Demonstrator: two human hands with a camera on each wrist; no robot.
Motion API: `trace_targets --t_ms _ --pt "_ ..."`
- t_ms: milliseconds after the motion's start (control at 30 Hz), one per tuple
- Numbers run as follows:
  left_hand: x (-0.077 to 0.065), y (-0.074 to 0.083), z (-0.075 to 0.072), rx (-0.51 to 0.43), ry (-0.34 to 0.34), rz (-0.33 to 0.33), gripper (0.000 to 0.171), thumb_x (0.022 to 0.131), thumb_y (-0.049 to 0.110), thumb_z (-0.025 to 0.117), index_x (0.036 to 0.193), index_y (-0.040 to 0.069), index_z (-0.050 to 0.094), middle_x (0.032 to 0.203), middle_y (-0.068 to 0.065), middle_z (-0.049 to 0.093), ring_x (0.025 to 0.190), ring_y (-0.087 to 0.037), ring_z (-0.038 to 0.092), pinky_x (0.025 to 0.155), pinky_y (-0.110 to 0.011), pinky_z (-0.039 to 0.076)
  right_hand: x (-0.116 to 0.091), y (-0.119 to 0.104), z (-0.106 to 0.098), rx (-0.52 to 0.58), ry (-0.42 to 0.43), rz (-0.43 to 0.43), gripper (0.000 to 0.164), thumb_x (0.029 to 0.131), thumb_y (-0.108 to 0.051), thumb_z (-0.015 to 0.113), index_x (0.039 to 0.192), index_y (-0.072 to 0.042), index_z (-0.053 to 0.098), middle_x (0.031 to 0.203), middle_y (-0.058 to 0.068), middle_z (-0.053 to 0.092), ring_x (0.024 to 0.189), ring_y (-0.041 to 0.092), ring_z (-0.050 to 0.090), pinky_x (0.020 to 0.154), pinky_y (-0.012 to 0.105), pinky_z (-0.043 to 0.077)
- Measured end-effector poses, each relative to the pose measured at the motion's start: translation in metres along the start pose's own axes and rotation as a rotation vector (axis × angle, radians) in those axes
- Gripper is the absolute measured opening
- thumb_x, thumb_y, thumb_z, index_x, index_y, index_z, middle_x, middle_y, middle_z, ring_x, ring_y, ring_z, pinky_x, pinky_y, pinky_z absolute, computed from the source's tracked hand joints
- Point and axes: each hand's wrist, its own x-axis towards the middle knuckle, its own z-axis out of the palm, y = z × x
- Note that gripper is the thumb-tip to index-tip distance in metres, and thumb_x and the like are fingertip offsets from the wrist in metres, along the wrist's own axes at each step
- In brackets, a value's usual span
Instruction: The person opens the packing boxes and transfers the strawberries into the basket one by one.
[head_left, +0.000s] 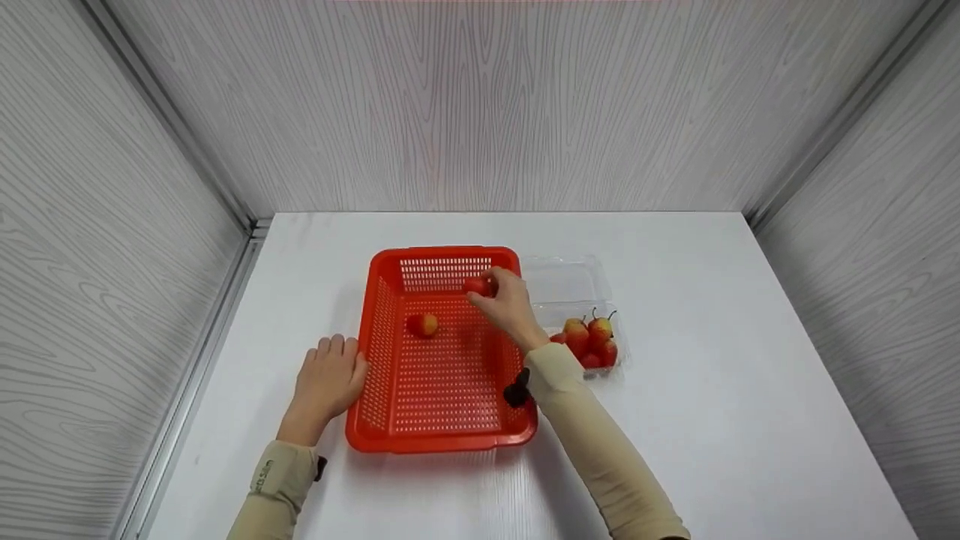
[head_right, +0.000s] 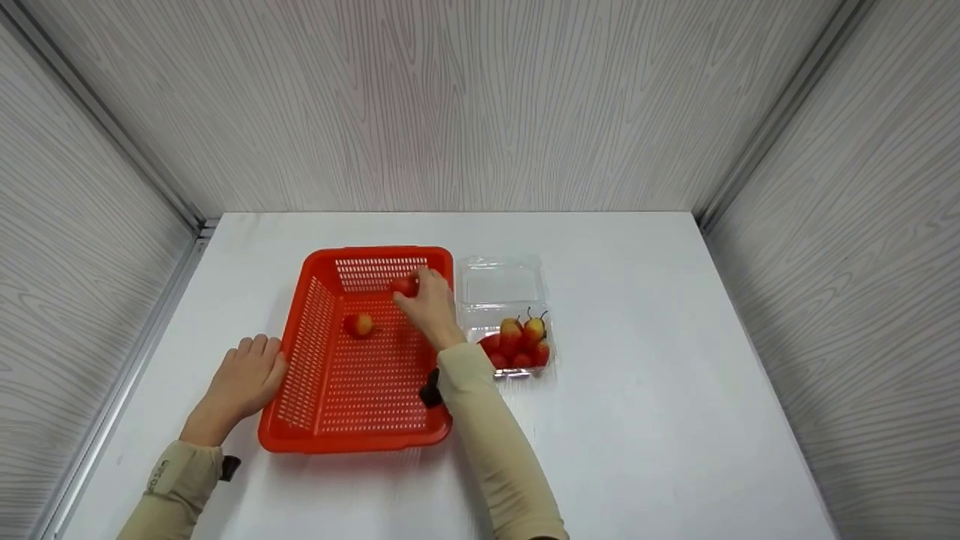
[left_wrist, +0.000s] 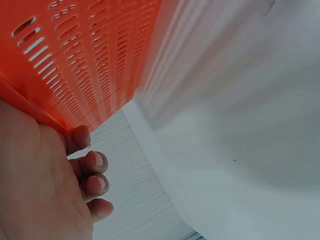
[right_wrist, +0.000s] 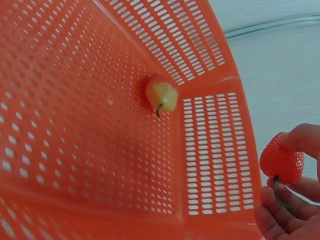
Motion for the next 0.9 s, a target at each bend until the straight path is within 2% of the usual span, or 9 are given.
trace_targets --t_ms 233,367,467,633,800,900 --pt "0.001 -0.001 0.003 -0.011 0.016 0.005 0.024 0.101 0.025 0.04 0.098 0.003 0.049 0.086 -0.012 0.041 0.082 -0.03 0.038 0.071 -0.043 0.032 0.0 0.003 0.028 0.052 -0.063 0.122 0.032 0.09 -0.018 0.071 0.117 -0.003 0.061 0.106 0.007 0.063 0.091 0.02 0.058 0.079 0.034 0.051" --pt "0.001 -0.001 0.004 -0.012 0.001 -0.003 0.024 0.101 0.025 0.04 0.099 0.003 0.049 0.086 -0.012 0.041 0.083 -0.03 0.038 0.071 -0.043 0.033 -0.001 0.008 0.038 0.03 -0.106 0.181 0.034 0.09 -0.016 0.071 0.117 0.0 0.061 0.105 0.009 0.063 0.09 0.021 0.059 0.078 0.035 0.052" --pt "0.0 -0.001 0.003 -0.012 -0.007 -0.016 0.023 0.101 0.025 0.041 0.099 0.003 0.049 0.086 -0.012 0.04 0.083 -0.03 0.038 0.071 -0.043 0.032 -0.001 0.008 0.043 0.019 -0.159 0.22 0.031 0.089 -0.017 0.072 0.115 -0.002 0.061 0.102 0.008 0.064 0.088 0.021 0.06 0.076 0.034 0.052" --pt "0.0 -0.001 0.002 -0.015 -0.001 -0.011 0.024 0.101 0.025 0.041 0.099 0.003 0.049 0.087 -0.012 0.04 0.083 -0.03 0.038 0.071 -0.043 0.033 -0.001 0.008 0.048 -0.086 -0.251 0.263 0.03 0.089 -0.019 0.074 0.112 -0.005 0.059 0.095 0.007 0.062 0.084 0.021 0.06 0.076 0.035 0.051" --pt "0.0 0.0 0.002 -0.009 -0.009 -0.008 0.025 0.101 0.025 0.04 0.1 0.002 0.049 0.087 -0.012 0.04 0.083 -0.03 0.038 0.072 -0.043 0.033 -0.003 0.01 0.053 -0.231 -0.333 0.243 0.037 0.09 -0.018 0.072 0.119 -0.004 0.055 0.099 0.009 0.062 0.089 0.023 0.061 0.08 0.038 0.05" --pt "0.0 0.0 0.002 -0.011 -0.006 -0.004 0.024 0.101 0.025 0.04 0.099 0.002 0.049 0.088 -0.012 0.04 0.083 -0.03 0.038 0.071 -0.043 0.033 -0.003 0.011 0.056 -0.28 -0.347 0.228 0.038 0.09 -0.017 0.071 0.12 -0.003 0.054 0.1 0.011 0.062 0.091 0.024 0.062 0.08 0.04 0.05"
